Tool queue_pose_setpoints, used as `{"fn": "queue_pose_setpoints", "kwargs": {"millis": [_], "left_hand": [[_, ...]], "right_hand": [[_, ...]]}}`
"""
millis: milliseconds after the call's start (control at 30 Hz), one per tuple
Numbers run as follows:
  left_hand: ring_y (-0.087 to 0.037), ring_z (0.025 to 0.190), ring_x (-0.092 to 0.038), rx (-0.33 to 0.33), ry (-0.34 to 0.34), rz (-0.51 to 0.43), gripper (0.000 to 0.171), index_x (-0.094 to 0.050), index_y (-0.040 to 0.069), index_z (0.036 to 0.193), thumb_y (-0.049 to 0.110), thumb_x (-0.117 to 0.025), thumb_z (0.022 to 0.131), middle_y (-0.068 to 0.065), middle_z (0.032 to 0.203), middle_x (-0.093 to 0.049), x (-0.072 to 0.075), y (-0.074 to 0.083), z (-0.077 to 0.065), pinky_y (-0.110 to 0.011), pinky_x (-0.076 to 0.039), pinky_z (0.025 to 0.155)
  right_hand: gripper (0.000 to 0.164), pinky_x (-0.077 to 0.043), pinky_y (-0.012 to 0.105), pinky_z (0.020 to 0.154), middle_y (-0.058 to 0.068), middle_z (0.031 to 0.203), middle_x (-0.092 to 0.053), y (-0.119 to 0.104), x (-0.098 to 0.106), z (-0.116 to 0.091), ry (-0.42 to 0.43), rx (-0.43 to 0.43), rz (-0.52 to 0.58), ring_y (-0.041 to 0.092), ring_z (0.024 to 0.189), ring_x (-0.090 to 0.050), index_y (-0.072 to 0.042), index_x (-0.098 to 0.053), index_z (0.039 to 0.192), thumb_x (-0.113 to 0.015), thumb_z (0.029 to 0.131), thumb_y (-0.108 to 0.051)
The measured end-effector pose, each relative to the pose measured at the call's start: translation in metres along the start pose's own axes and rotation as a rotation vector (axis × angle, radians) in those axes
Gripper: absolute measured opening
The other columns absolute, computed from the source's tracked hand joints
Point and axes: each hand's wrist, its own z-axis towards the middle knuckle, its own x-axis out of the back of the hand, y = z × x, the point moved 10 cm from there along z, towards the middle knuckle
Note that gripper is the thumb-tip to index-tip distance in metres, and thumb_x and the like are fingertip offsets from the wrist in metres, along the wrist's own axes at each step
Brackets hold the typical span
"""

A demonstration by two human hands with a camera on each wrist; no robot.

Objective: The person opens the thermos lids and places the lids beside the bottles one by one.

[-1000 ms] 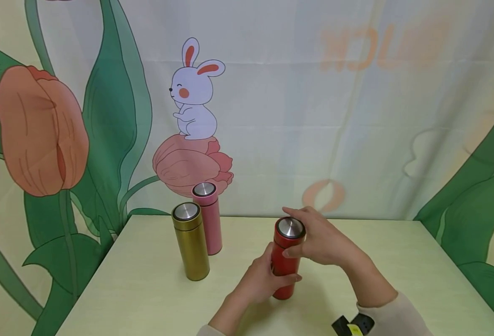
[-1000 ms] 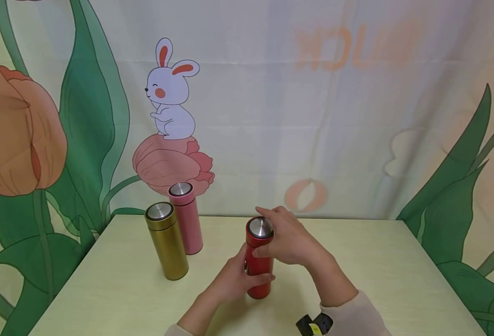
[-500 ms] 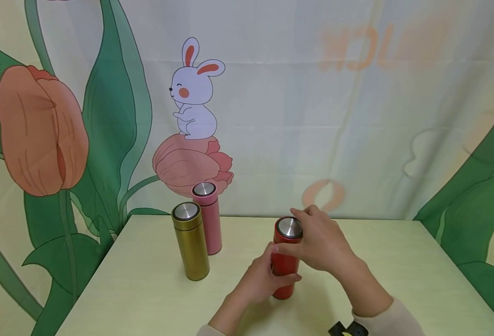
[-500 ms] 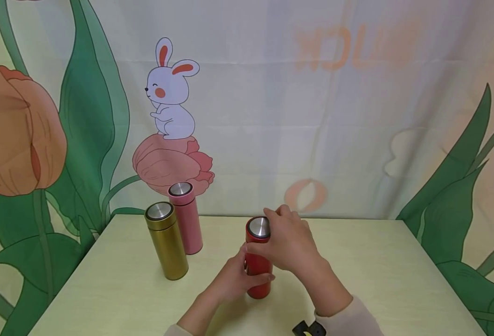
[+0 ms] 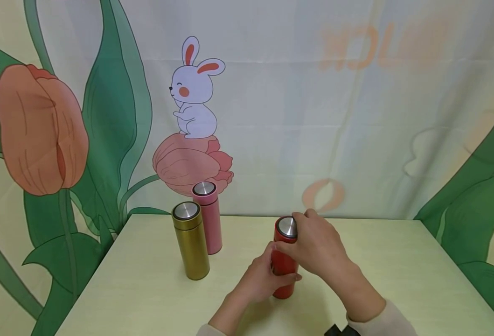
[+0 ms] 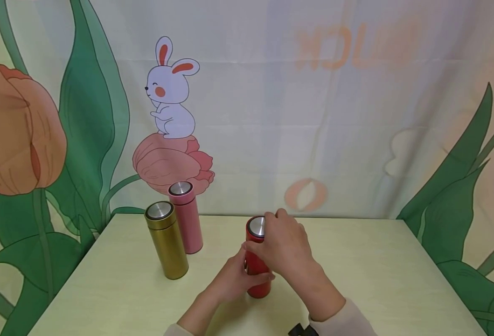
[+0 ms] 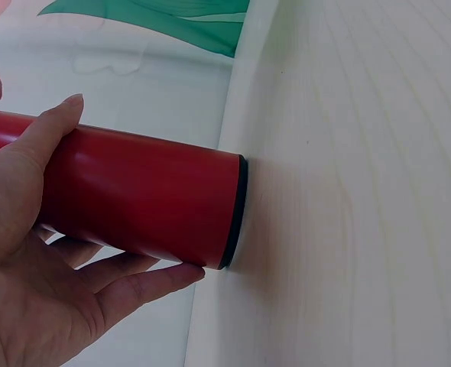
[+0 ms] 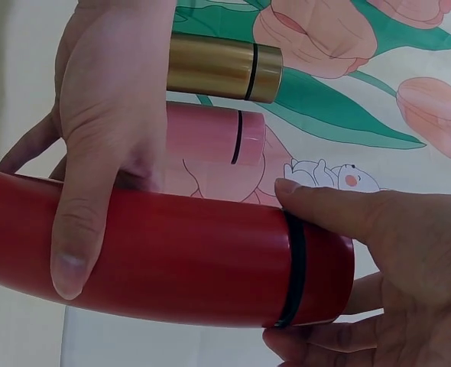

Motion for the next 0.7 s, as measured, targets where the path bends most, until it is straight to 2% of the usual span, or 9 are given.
{"fn": "queue_pose_setpoints", "kwargs": {"millis": [333,500,700], "left_hand": [[-0.022,0.124,-0.064,0.003,-0.001,0.005,0.081,-0.036,0.037,0.149,0.056,-0.081,0.084,0.004,0.133,-0.067,-0.0007,-0.0008,0.0004,-0.056,-0.052,0.106],[-0.021,0.123,-0.064,0.004,-0.002,0.005,0.080,-0.036,0.037,0.148,0.055,-0.081,0.085,0.005,0.132,-0.067,-0.0008,-0.0012,0.0007,-0.055,-0.052,0.106],[-0.020,0.123,-0.064,0.004,-0.012,-0.007,0.077,-0.037,0.038,0.146,0.054,-0.081,0.085,0.007,0.131,-0.067,-0.0005,-0.0007,0.0012,-0.055,-0.051,0.106]], "right_hand": [[0.057,-0.053,0.035,0.067,0.006,0.094,-0.060,-0.0011,-0.0010,0.0028,-0.030,0.029,0.019,0.021,0.076,-0.060,-0.005,-0.069,0.120,-0.088,0.080,-0.041],[0.057,-0.056,0.036,0.074,0.006,0.098,-0.061,0.0003,-0.0043,0.0055,-0.082,0.038,0.081,0.020,0.083,-0.061,-0.006,-0.067,0.125,-0.087,0.081,-0.036],[0.070,-0.057,0.040,0.085,0.010,0.109,-0.062,0.0029,-0.0069,0.0071,-0.164,0.062,0.154,0.024,0.096,-0.064,-0.002,-0.058,0.141,-0.087,0.083,-0.029]]}}
